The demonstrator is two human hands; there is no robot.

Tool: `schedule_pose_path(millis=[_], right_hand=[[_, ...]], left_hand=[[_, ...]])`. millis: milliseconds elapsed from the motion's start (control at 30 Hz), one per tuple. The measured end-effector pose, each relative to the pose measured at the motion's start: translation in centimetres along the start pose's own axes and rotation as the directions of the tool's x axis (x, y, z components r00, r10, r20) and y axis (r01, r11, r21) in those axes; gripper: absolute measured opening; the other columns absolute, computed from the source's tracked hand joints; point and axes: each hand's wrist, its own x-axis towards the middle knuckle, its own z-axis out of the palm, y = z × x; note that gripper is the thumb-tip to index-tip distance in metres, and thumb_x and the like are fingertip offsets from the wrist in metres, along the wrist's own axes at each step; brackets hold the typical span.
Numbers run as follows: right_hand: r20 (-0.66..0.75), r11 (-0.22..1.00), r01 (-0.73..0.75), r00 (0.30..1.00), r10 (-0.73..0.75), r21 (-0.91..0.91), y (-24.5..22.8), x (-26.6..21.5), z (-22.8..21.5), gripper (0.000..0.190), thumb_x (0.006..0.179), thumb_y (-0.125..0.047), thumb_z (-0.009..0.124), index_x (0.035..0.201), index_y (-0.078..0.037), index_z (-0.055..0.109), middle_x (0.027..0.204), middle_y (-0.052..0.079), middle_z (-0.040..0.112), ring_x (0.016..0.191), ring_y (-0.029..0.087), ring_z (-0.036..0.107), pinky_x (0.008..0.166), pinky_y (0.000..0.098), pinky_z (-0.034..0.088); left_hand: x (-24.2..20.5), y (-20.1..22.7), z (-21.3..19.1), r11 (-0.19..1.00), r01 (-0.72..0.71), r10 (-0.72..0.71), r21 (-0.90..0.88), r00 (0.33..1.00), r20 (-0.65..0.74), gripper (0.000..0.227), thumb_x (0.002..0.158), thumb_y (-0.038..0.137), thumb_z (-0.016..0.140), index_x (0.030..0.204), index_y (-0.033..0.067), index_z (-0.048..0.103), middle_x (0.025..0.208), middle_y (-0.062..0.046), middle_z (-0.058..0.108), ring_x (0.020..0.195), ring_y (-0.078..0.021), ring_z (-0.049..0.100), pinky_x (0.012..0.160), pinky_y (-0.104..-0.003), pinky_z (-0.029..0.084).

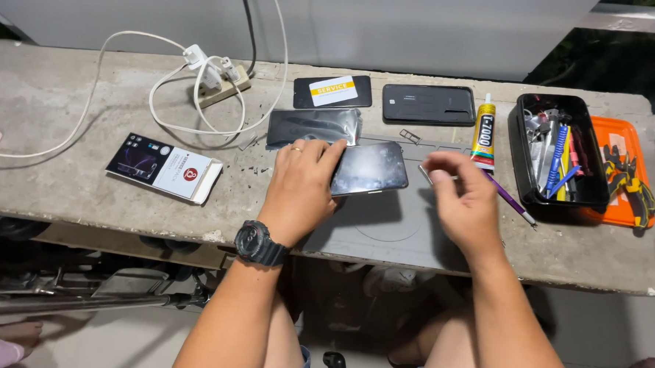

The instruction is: Inspecting and assembling the internal components of a smartphone screen assembly using precision tools.

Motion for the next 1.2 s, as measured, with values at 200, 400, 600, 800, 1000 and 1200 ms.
schedule_pose_path(millis=[200, 400, 600, 800, 1000, 1200], right_hand=[[-0.171, 0.964, 0.249, 0.950, -0.262, -0.090, -0.6, -0.6, -0.4, 0.037, 0.104, 0.021, 0.050, 0.132, 0.002, 0.065, 0.119, 0.020, 0.075, 0.106, 0.030, 0.072, 0.084, 0.0375, 0.065], [0.131, 0.826, 0.383, 0.923, -0.363, -0.413, -0.7, -0.3, -0.9, 0.062, 0.083, 0.022, 0.044, 0.120, -0.016, 0.076, 0.143, 0.015, 0.065, 0.133, 0.042, 0.057, 0.118, 0.0554, 0.045], [0.148, 0.821, 0.376, 0.926, -0.348, -0.428, -0.4, -0.2, -1.2, 0.056, 0.086, 0.021, 0.046, 0.112, -0.016, 0.078, 0.147, 0.016, 0.065, 0.137, 0.044, 0.056, 0.118, 0.0566, 0.045], [0.187, 0.843, 0.378, 0.925, -0.331, -0.382, -1.0, -0.1, -1.0, 0.052, 0.088, 0.018, 0.047, 0.108, -0.019, 0.079, 0.149, 0.018, 0.063, 0.137, 0.046, 0.056, 0.115, 0.0579, 0.046], [0.208, 0.852, 0.348, 0.935, -0.286, -0.391, -0.8, 0.1, -1.2, 0.054, 0.089, 0.018, 0.047, 0.109, -0.021, 0.081, 0.151, 0.019, 0.063, 0.140, 0.048, 0.054, 0.118, 0.0605, 0.043], [0.196, 0.857, 0.317, 0.946, -0.257, -0.406, -1.1, 0.1, -1.6, 0.053, 0.090, 0.018, 0.047, 0.110, -0.019, 0.080, 0.148, 0.022, 0.063, 0.138, 0.051, 0.055, 0.118, 0.0614, 0.043]], left_hand=[[-0.5, 0.2, 1.3, 0.986, -0.147, 0.147, 0.078, 0.989, 0.010, 0.063, 0.084, 0.005, 0.071, 0.146, 0.0098, 0.063, 0.113, -0.010, 0.065, 0.110, -0.0320, 0.062, 0.104, -0.049, 0.047], [-0.3, 1.0, 1.5, 0.965, -0.220, 0.227, 0.144, 0.973, -0.037, 0.050, 0.089, 0.000, 0.067, 0.138, 0.0119, 0.069, 0.108, -0.011, 0.068, 0.104, -0.0303, 0.065, 0.100, -0.046, 0.049], [0.3, 0.4, 1.5, 0.959, -0.228, 0.240, 0.165, 0.969, -0.054, 0.049, 0.092, 0.001, 0.066, 0.140, 0.0126, 0.068, 0.110, -0.010, 0.070, 0.105, -0.0289, 0.066, 0.102, -0.045, 0.049], [0.6, 0.5, 1.2, 0.959, -0.241, 0.249, 0.151, 0.968, -0.037, 0.046, 0.094, 0.002, 0.069, 0.139, 0.0139, 0.070, 0.113, -0.011, 0.071, 0.110, -0.0288, 0.066, 0.108, -0.048, 0.046], [0.5, 0.6, 1.4, 0.958, -0.239, 0.244, 0.157, 0.970, -0.014, 0.047, 0.092, 0.003, 0.073, 0.138, 0.0164, 0.071, 0.114, -0.011, 0.072, 0.111, -0.0292, 0.066, 0.110, -0.052, 0.045], [0.7, 0.7, 0.6, 0.979, -0.190, 0.191, 0.080, 0.981, -0.012, 0.047, 0.096, 0.002, 0.068, 0.139, 0.0185, 0.071, 0.114, -0.010, 0.073, 0.113, -0.0299, 0.067, 0.111, -0.051, 0.045]])
